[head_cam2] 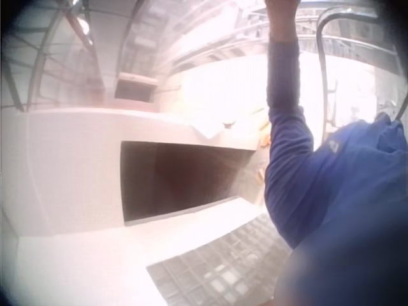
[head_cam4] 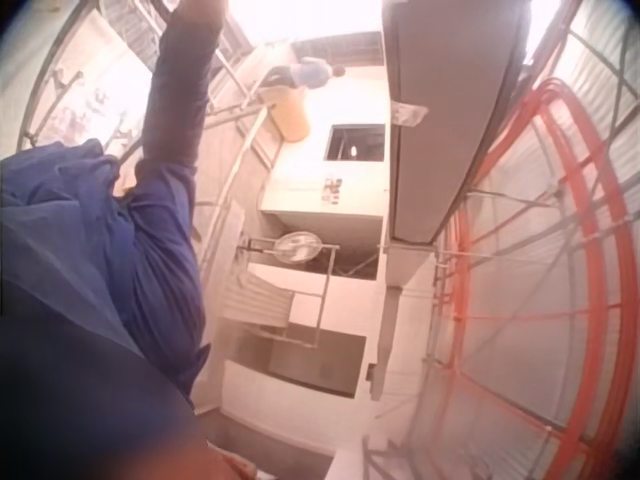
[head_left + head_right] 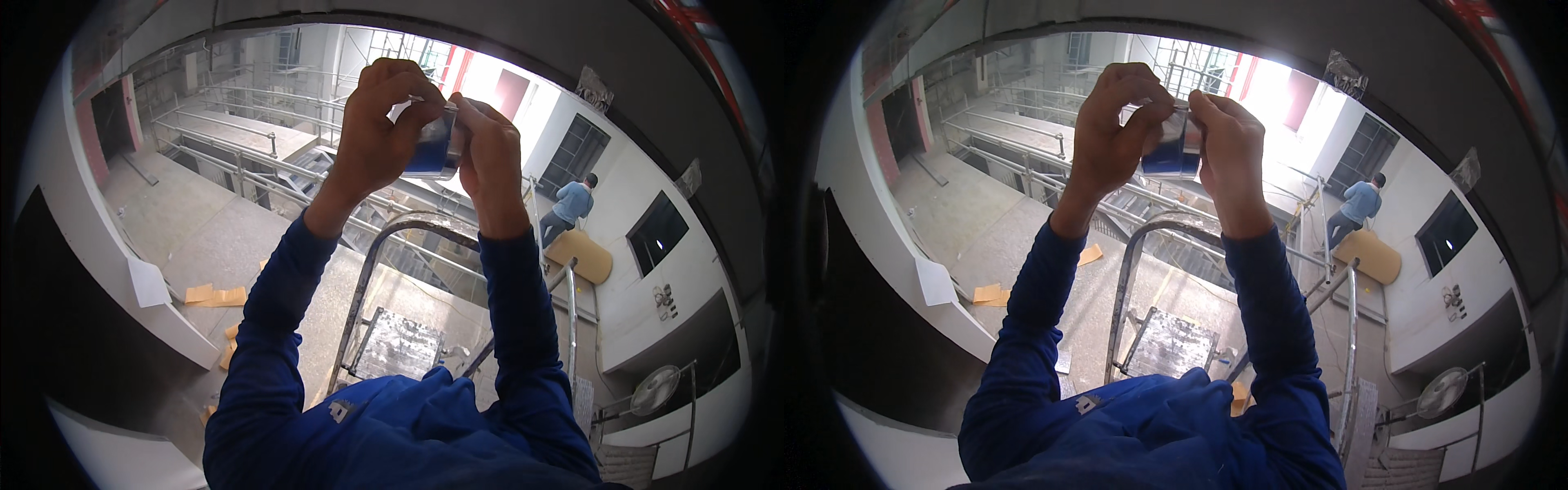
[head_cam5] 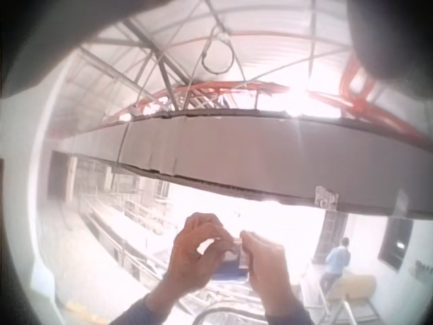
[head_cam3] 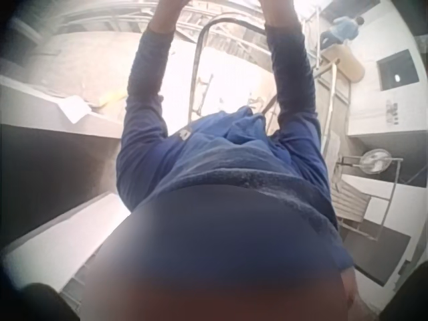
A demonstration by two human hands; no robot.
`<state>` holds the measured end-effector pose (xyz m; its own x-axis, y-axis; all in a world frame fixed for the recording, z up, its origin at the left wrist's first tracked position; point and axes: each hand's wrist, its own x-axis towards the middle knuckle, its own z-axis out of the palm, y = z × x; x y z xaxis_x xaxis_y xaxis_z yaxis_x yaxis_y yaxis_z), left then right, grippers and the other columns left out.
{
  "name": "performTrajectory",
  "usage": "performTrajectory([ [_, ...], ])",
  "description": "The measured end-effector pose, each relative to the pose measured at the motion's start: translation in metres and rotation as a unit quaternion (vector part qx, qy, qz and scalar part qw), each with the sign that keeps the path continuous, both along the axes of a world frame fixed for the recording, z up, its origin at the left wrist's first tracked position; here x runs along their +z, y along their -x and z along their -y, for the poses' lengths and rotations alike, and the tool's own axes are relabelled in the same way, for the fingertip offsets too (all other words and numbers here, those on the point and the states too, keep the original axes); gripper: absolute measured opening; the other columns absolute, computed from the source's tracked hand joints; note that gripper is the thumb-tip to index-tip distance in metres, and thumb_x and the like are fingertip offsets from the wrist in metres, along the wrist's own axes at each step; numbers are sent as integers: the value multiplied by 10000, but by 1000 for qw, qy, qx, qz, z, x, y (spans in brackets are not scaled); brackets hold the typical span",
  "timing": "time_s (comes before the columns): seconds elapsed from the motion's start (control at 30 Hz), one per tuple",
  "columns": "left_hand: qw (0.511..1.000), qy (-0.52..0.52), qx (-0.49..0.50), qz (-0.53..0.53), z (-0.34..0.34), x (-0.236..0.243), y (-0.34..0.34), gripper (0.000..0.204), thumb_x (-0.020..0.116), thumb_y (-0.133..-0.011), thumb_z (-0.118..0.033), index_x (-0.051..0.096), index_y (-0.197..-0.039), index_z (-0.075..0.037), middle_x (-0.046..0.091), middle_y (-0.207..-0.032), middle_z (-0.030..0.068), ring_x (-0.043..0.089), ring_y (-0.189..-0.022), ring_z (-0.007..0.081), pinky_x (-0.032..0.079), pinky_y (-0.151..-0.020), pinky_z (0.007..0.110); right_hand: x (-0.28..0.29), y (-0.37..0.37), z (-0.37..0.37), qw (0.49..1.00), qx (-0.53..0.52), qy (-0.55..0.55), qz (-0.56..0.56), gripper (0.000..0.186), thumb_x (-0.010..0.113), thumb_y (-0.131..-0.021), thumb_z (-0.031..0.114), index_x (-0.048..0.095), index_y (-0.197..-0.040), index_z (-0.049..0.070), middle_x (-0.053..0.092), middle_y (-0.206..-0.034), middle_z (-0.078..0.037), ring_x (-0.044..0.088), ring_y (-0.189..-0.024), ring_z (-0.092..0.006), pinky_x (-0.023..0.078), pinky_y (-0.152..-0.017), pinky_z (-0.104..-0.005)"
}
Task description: The person applies pieces of silver tape to a curved overhead metal beam while standing on a ladder. They tear tape from a roll, press it onto the beam, and later handle a large flat panel, positioning it against the beam.
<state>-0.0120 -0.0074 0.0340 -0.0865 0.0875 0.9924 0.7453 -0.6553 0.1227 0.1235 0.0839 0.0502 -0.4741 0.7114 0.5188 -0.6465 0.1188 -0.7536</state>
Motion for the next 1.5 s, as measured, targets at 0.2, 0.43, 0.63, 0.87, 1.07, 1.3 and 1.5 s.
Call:
performTrajectory([
  [0.2, 996, 35, -81, 9, 4, 20, 25, 78, 688, -966, -63, 696, -1040, -39, 713, -1011, 58, 719, -852, 152, 584, -763, 297, 3, 7, -12, 994, 110, 24, -11, 314, 558, -959, 47, 619, -1197, -150, 702, -1033, -213, 732, -888, -282, 603, -788, -371],
  [0.43, 982, 113, -132, 74, 12, 13, 35, 108, 701, -951, -47, 681, -1056, -27, 706, -940, 20, 674, -821, 88, 550, -711, 254, -1, 9, -7, 984, 168, -54, 0, 492, 499, -894, -19, 496, -1363, -170, 674, -1108, -265, 734, -971, -344, 627, -882, -436],
  [0.63, 986, 83, -138, 52, 10, 12, 41, 78, 705, -960, -52, 686, -1024, -12, 699, -926, 21, 635, -778, 74, 539, -689, 245, -5, 8, 0, 985, 163, -56, 3, 687, 475, -895, -103, 331, -1566, -113, 662, -1175, -312, 736, -982, -345, 630, -901, -406],
  [0.87, 983, 79, -124, 113, 9, 7, 33, 87, 704, -964, -49, 712, -1037, -3, 724, -947, 52, 667, -778, 93, 560, -670, 260, -13, 10, 8, 983, 123, -137, 13, 714, 584, -901, -135, 365, -1577, -62, 669, -1240, -279, 733, -1033, -302, 631, -859, -336],
  [1.07, 962, 142, -189, 135, 13, 7, 33, 128, 730, -964, -98, 724, -1045, 1, 742, -982, 77, 701, -818, 113, 577, -714, 268, -13, 7, 14, 949, -85, -288, 96, 563, 615, -917, -69, 552, -1475, -36, 739, -1139, -187, 742, -979, -214, 612, -802, -281],
  [1.3, 947, 134, -231, 179, 13, 8, 19, 170, 734, -970, -131, 721, -1044, 22, 744, -982, 95, 703, -861, 136, 578, -805, 290, -29, 10, 11, 937, -192, -279, 83, 516, 592, -923, -56, 590, -1438, -26, 758, -1134, -210, 739, -963, -198, 597, -816, -284],
  [1.5, 947, 85, -251, 182, 8, 10, 1, 169, 713, -976, -108, 706, -1068, 34, 739, -975, 113, 720, -815, 150, 586, -725, 278, -36, 22, -12, 938, -232, -257, 17, 483, 595, -948, -28, 587, -1431, -37, 770, -1110, -213, 740, -931, -191, 588, -787, -283],
])
